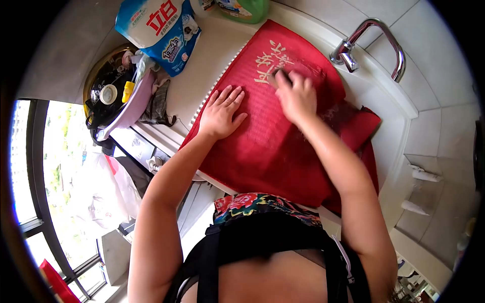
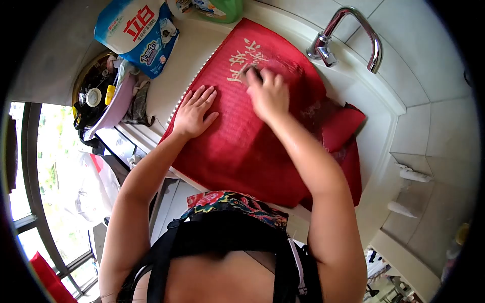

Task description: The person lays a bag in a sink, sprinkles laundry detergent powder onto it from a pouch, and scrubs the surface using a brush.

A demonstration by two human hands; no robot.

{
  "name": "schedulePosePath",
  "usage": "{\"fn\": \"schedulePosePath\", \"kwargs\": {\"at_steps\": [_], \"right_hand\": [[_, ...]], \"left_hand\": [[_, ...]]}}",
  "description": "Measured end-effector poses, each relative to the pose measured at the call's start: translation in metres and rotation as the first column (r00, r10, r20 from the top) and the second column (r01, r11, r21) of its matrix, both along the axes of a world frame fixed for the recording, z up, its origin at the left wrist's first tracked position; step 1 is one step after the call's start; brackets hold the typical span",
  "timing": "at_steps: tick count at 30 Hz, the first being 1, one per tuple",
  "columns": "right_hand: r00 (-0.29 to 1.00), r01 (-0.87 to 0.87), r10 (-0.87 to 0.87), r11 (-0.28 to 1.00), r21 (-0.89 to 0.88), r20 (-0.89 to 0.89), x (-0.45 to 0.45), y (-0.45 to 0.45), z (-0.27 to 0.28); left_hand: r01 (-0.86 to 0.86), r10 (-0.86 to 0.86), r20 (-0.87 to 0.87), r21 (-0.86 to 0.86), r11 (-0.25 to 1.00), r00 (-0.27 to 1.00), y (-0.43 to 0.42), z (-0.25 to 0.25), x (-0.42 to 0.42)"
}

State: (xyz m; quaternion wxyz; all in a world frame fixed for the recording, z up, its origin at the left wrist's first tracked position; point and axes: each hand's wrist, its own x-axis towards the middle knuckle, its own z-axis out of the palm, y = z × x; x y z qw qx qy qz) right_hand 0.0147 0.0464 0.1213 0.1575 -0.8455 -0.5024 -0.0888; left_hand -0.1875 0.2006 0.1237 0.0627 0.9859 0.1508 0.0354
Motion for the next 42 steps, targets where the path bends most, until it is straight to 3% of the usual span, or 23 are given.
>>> {"fn": "schedulePosePath", "kwargs": {"at_steps": [4,7,9,10,12,14,16,17,18,19,21,22,24,26,28,30,32,34,36,37,42], "right_hand": [[0.956,-0.289,0.284,0.954,0.082,0.077,-0.083,-0.035,-0.006],[0.922,-0.387,0.382,0.909,0.156,0.058,-0.061,-0.031,-0.009],[0.958,-0.27,0.255,0.956,0.114,0.135,-0.01,-0.004,-0.017],[0.987,-0.132,0.128,0.991,0.037,0.103,0.015,0.01,-0.014],[0.997,0.041,-0.048,0.994,0.106,0.068,0.057,0.036,-0.018],[0.983,0.177,-0.178,0.984,0.028,0.035,0.054,0.056,-0.004],[0.967,0.23,-0.227,0.973,0.01,-0.116,0.039,0.053,0.014],[0.937,0.303,-0.298,0.953,0.0,-0.184,0.033,0.055,0.005],[0.972,0.212,-0.199,0.971,0.111,-0.122,0.025,0.044,-0.01],[0.877,0.327,-0.284,0.944,0.048,-0.389,0.004,0.026,0.027],[0.995,0.016,-0.001,0.988,0.156,-0.097,-0.002,-0.012,-0.001],[0.999,0.038,-0.034,0.986,0.165,-0.028,-0.006,-0.028,-0.009],[0.988,0.039,-0.015,0.988,0.15,-0.155,0.002,-0.048,-0.018],[0.971,0.012,0.003,0.998,0.064,-0.237,0.008,-0.06,-0.005],[0.98,0.027,-0.023,0.999,0.021,-0.197,0.018,-0.062,0.003],[0.984,0.081,-0.089,0.995,-0.062,-0.153,0.039,-0.056,0.009],[0.985,0.173,-0.172,0.984,0.044,-0.019,0.065,-0.057,0.004],[0.986,0.085,-0.098,0.992,0.094,0.136,0.085,-0.052,-0.009],[0.997,0.012,-0.018,0.997,0.079,0.073,0.089,-0.039,-0.007],[0.984,-0.024,-0.006,0.986,0.166,0.178,0.096,-0.027,-0.016],[0.984,-0.048,0.047,0.999,0.005,0.172,0.1,0.048,-0.015]], "left_hand": [[0.013,-0.013,0.011,0.014,1.0,1.0,0.001,-0.003,-0.001],[0.018,-0.018,0.004,0.013,1.0,1.0,0.003,-0.003,-0.002],[0.027,-0.027,0.036,-0.015,1.0,0.999,0.001,-0.001,-0.002],[0.032,-0.031,0.038,-0.014,0.999,0.999,0.0,-0.001,-0.003],[0.033,-0.033,0.021,-0.024,0.999,0.999,0.003,0.0,-0.001],[0.03,-0.028,0.056,-0.037,0.999,0.998,0.002,0.004,0.0],[0.035,-0.034,0.054,-0.017,0.999,0.998,-0.003,0.012,0.005],[0.065,-0.056,0.099,-0.092,0.994,0.994,0.0,0.008,0.004],[0.078,-0.07,0.096,-0.087,0.993,0.993,0.001,0.003,0.004],[0.072,-0.068,0.068,-0.061,0.996,0.995,0.002,-0.001,0.003],[0.148,-0.15,0.059,0.033,0.988,0.987,0.008,-0.012,0.002],[0.12,-0.118,-0.019,0.114,0.986,0.993,0.008,-0.013,-0.002],[0.168,-0.164,-0.037,0.245,0.955,0.986,0.014,-0.026,-0.004],[0.203,-0.191,-0.072,0.264,0.943,0.979,0.01,-0.022,-0.007],[0.191,-0.172,-0.091,0.283,0.94,0.981,0.007,-0.014,-0.002],[0.177,-0.154,-0.112,0.232,0.956,0.982,0.011,-0.017,0.0],[0.181,-0.161,-0.107,0.219,0.959,0.981,0.006,-0.013,0.001],[0.142,-0.119,-0.12,0.212,0.967,0.986,0.002,-0.009,0.003],[0.125,-0.118,-0.072,0.092,0.988,0.99,0.005,-0.006,0.004],[0.138,-0.134,-0.059,0.077,0.987,0.989,0.007,-0.003,0.004],[0.073,-0.075,-0.056,-0.033,0.997,0.996,0.003,0.011,0.009]]}}
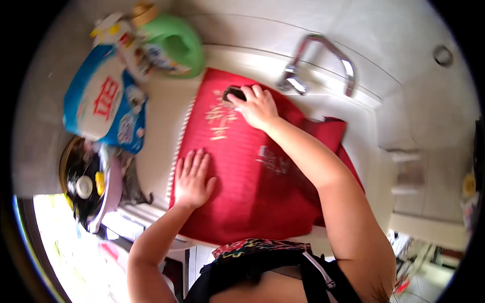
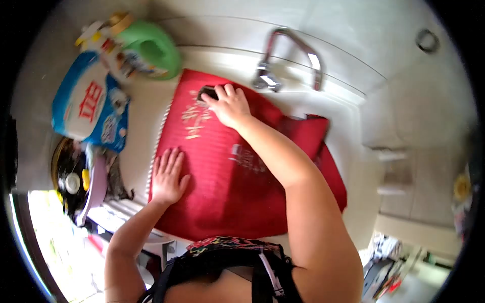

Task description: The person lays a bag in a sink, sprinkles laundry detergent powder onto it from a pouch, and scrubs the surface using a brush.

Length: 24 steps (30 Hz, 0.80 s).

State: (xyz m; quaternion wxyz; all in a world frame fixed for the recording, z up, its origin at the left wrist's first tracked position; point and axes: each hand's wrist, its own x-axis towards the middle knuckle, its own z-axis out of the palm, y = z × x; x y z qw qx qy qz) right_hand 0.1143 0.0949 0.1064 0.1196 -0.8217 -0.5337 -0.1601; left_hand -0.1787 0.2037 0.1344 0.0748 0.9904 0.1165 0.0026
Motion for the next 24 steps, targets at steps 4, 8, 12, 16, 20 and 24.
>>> {"fn": "schedulePosePath", "kwargs": {"at_steps": [4,8,12,16,20,24], "right_hand": [[1.0,-0.004,0.004,0.999,0.042,-0.008,-0.014,0.074,-0.002],[0.998,-0.036,0.032,0.997,0.075,0.045,-0.016,0.089,-0.001],[0.999,-0.027,0.024,0.996,0.079,0.041,-0.004,0.035,0.002],[0.987,0.154,-0.157,0.977,0.144,0.011,-0.006,-0.036,-0.014],[0.891,0.423,-0.401,0.904,0.068,-0.215,-0.041,-0.084,-0.016],[0.874,0.297,-0.289,0.954,-0.041,-0.39,-0.112,-0.114,0.03]], "left_hand": [[-0.01,0.011,-0.051,0.023,1.0,0.999,-0.001,0.003,-0.002],[-0.034,0.034,-0.038,0.007,0.999,0.999,-0.001,0.0,-0.006],[-0.035,0.034,0.005,0.014,0.999,0.999,-0.001,-0.004,-0.011],[-0.028,0.028,0.013,0.004,1.0,1.0,-0.001,-0.003,-0.009],[-0.005,0.005,0.095,0.002,1.0,0.995,-0.002,-0.002,-0.01],[0.062,-0.061,0.161,0.0,0.998,0.985,0.01,-0.028,-0.005]]}}
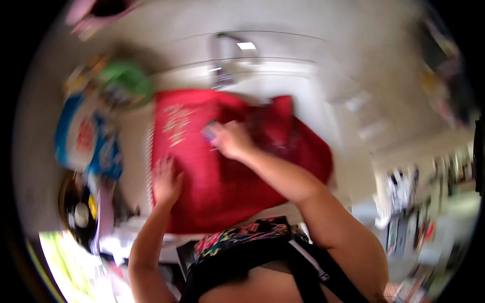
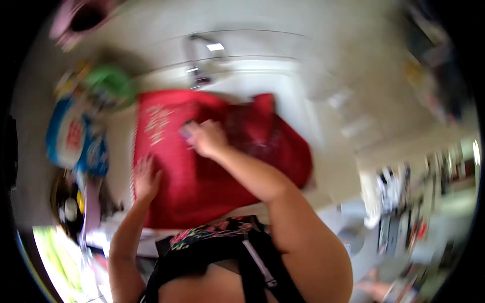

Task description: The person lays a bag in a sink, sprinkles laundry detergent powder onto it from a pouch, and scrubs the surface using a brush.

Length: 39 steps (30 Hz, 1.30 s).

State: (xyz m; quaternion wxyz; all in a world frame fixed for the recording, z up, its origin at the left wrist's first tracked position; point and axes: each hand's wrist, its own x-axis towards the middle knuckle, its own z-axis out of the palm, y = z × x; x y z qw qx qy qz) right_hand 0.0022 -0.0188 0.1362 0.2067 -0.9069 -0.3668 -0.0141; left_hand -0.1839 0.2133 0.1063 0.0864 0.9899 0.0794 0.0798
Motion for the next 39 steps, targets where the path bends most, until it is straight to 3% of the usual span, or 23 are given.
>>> {"fn": "schedulePosePath", "kwargs": {"at_steps": [1,2,3,4,6,8,10,12,14,17,20,23,24,26,27,29,30,31,32,36,39], "right_hand": [[0.999,-0.044,0.045,0.992,0.12,-0.002,-0.027,-0.008,0.006],[0.994,0.029,-0.003,0.969,0.247,-0.105,-0.047,-0.012,-0.011],[0.998,-0.056,0.039,0.907,0.417,0.049,-0.058,-0.006,-0.036],[0.992,-0.008,0.052,0.938,0.347,-0.116,-0.073,-0.012,-0.023],[0.988,0.082,-0.024,0.919,0.387,-0.154,-0.098,-0.007,-0.022],[0.958,0.181,-0.073,0.904,0.388,-0.277,-0.11,-0.004,-0.02],[0.962,0.147,-0.048,0.922,0.359,-0.269,-0.109,-0.004,-0.029],[0.966,0.147,-0.042,0.902,0.405,-0.256,-0.112,-0.007,-0.029],[0.984,0.103,-0.032,0.904,0.414,-0.176,-0.109,-0.012,-0.033],[0.981,0.099,-0.018,0.9,0.423,-0.192,-0.105,-0.017,-0.029],[0.971,0.081,0.039,0.875,0.476,-0.236,-0.102,-0.017,-0.04],[0.952,0.15,-0.017,0.896,0.418,-0.304,-0.11,-0.039,-0.044],[0.952,0.14,-0.007,0.899,0.415,-0.305,-0.109,-0.044,-0.048],[0.892,0.202,-0.074,0.948,0.247,-0.445,-0.102,-0.05,-0.057],[0.897,0.198,-0.083,0.954,0.226,-0.435,-0.101,-0.051,-0.064],[0.902,0.158,-0.054,0.964,0.212,-0.428,-0.104,-0.049,-0.069],[0.9,0.162,-0.059,0.965,0.205,-0.432,-0.107,-0.049,-0.069],[0.869,0.152,-0.048,0.973,0.172,-0.493,-0.112,-0.052,-0.06],[0.875,0.125,-0.034,0.979,0.158,-0.483,-0.112,-0.048,-0.066],[0.857,0.031,0.04,0.991,0.129,-0.514,-0.115,-0.051,-0.075],[0.86,0.043,0.027,0.991,0.126,-0.51,-0.12,-0.051,-0.066]], "left_hand": [[-0.04,0.039,-0.085,-0.005,0.999,0.996,-0.001,-0.002,0.007],[0.113,-0.106,0.069,-0.103,0.988,0.992,0.01,-0.028,0.008],[0.184,-0.133,0.158,-0.375,0.909,0.979,0.002,-0.036,0.011],[0.236,-0.133,0.208,-0.619,0.749,0.969,-0.009,-0.036,0.021],[0.086,-0.073,0.064,-0.937,0.34,0.995,-0.053,0.002,0.027],[0.039,-0.056,0.029,-0.983,0.181,0.998,-0.068,0.013,0.036],[-0.059,0.025,-0.054,-0.947,0.316,0.998,-0.072,0.016,0.056],[-0.031,-0.065,-0.048,-0.968,0.249,0.997,-0.064,0.018,0.064],[-0.033,-0.116,-0.069,-0.957,0.289,0.991,-0.075,0.038,0.063],[-0.041,-0.09,-0.074,-0.943,0.329,0.993,-0.063,0.033,0.068],[-0.05,-0.135,-0.094,-0.953,0.299,0.986,-0.034,0.028,0.084],[-0.029,-0.358,-0.081,-0.989,0.148,0.93,0.028,0.022,0.107],[-0.08,-0.289,-0.141,-0.974,0.212,0.947,0.037,0.031,0.108],[-0.073,-0.499,-0.253,-0.933,0.352,0.829,0.103,0.021,0.133],[-0.079,-0.468,-0.243,-0.936,0.343,0.85,0.116,0.019,0.137],[-0.004,-0.41,-0.238,-0.869,0.495,0.88,0.13,0.006,0.132],[-0.015,-0.38,-0.226,-0.874,0.485,0.897,0.122,-0.001,0.126],[0.099,-0.272,-0.28,-0.507,0.856,0.921,0.102,-0.006,0.123],[0.159,-0.151,-0.281,0.007,0.987,0.948,0.074,-0.006,0.118],[0.061,-0.058,-0.199,0.008,0.998,0.978,0.001,0.025,0.091],[0.14,-0.137,-0.138,0.017,0.99,0.981,0.028,0.007,0.105]]}}
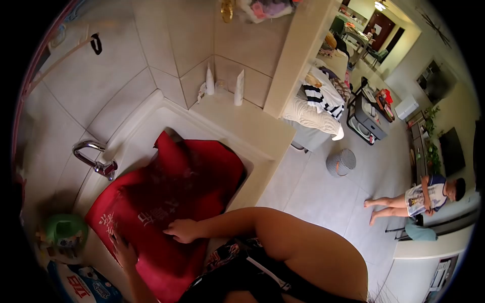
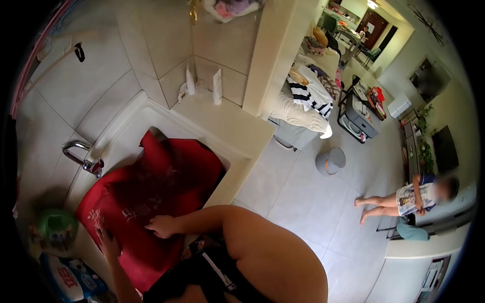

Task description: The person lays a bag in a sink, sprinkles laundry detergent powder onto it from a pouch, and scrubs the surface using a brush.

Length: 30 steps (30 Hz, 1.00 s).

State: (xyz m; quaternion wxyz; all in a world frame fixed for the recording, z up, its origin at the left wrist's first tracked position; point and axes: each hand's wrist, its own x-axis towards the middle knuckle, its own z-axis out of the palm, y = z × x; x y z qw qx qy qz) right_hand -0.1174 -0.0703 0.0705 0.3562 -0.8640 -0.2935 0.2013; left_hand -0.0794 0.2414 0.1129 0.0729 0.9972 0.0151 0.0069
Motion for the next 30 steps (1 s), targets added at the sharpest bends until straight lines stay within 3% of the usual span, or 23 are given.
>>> {"fn": "schedulePosePath", "kwargs": {"at_steps": [2,5,7,10,11,13,15,17,20,22,25,27,30], "right_hand": [[1.0,0.009,-0.009,1.0,-0.011,0.029,0.001,-0.001,0.002],[0.998,0.035,-0.036,0.999,0.027,0.044,-0.002,0.001,-0.005],[0.999,0.023,-0.025,0.999,0.031,0.043,-0.001,0.0,-0.003],[0.994,0.047,-0.054,0.996,0.08,0.097,-0.003,0.005,-0.005],[0.985,0.083,-0.101,0.989,0.125,0.141,-0.005,0.006,-0.006],[0.966,0.093,-0.132,0.98,0.179,0.223,-0.007,0.01,0.008],[0.814,-0.314,0.043,0.872,0.375,0.58,-0.003,0.013,0.013],[0.755,-0.54,0.328,0.802,0.254,0.568,-0.014,0.021,0.017],[0.732,-0.605,0.473,0.782,0.15,0.49,-0.012,0.029,0.012],[0.716,-0.606,0.473,0.786,0.12,0.514,-0.012,0.03,0.009],[0.678,-0.591,0.465,0.806,0.046,0.569,-0.008,0.029,0.017],[0.708,-0.567,0.484,0.824,0.006,0.514,-0.012,0.025,0.03],[0.701,-0.599,0.51,0.801,0.022,0.499,-0.014,0.024,0.023]], "left_hand": [[0.071,-0.072,0.039,0.034,0.997,0.997,0.012,-0.006,0.016],[0.034,-0.045,0.127,0.087,0.996,0.991,0.034,-0.013,0.026],[0.028,-0.032,0.132,0.032,0.999,0.991,0.034,-0.021,0.028],[0.126,-0.132,0.042,0.124,0.984,0.99,-0.005,-0.011,0.003],[0.282,-0.309,0.158,0.173,0.944,0.938,-0.022,-0.003,-0.019],[0.264,-0.264,-0.014,0.111,0.958,0.964,-0.051,0.011,-0.051],[0.268,-0.268,-0.011,0.036,0.963,0.963,-0.064,0.025,-0.069],[0.303,-0.303,0.009,-0.027,0.953,0.953,-0.061,0.029,-0.071],[0.328,-0.336,0.119,0.081,0.941,0.934,-0.044,0.021,-0.036],[0.127,-0.13,0.09,0.033,0.991,0.987,-0.041,0.022,-0.013],[-0.016,0.011,0.264,0.017,1.0,0.965,-0.04,0.018,0.014],[-0.212,0.208,0.079,0.057,0.976,0.975,-0.062,0.029,0.007],[-0.159,0.174,-0.138,0.113,0.981,0.975,-0.094,0.043,-0.016]]}}
